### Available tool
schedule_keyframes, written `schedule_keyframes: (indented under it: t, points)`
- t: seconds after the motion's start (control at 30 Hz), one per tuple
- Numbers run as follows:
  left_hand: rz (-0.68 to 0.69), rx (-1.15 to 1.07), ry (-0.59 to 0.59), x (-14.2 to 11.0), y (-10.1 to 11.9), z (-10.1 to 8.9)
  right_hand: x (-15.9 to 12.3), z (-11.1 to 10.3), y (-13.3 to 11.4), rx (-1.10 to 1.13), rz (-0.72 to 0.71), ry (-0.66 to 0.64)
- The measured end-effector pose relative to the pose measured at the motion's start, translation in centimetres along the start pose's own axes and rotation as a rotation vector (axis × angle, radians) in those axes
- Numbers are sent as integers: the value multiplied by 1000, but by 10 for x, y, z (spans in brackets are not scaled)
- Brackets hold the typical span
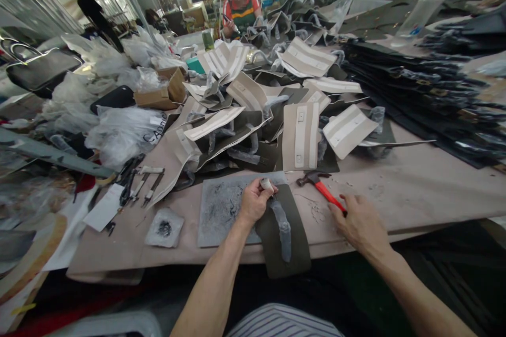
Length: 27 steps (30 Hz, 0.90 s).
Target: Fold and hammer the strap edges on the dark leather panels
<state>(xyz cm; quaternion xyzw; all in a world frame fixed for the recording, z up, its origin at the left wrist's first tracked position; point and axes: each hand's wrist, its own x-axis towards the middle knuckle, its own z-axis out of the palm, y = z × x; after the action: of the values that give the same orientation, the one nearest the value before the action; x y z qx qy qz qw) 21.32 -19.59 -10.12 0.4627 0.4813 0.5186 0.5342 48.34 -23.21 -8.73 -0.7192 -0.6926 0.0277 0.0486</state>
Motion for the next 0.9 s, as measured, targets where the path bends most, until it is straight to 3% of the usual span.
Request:
schedule_keyframes:
  t: [0.1,0.23,0.3,0.4,0.47,0.53,0.57,0.7,0.8,0.87,0.9]
  points:
    - [13,34,2,0,-1,1,-1,7,18,-53,-10,-92]
    - [41,106,9,-1,-1,3,2,5,17,78,57,-229]
    - [50,173,-12,0,2,3,5,0,12,319,114,-356]
    - [66,277,-87,1,10,2,8,-13,-4,898,227,-641]
    - [88,338,-130,1,12,1,6,-26,-19,1180,325,-756]
    - [119,376,-136,-2,10,1,3,-42,-34,1249,348,-701]
    - [132,382,-130,-3,8,1,1,-50,-41,1212,302,-602]
    - [156,399,-99,-9,-1,2,0,-76,-55,729,-124,-145]
    - [160,424,-84,-10,-3,2,8,-98,-54,351,-336,-154]
    - [162,429,-88,-9,-3,1,15,-123,-51,273,-399,-156]
    - [167,426,-92,-9,-3,1,18,-137,-50,295,-404,-94]
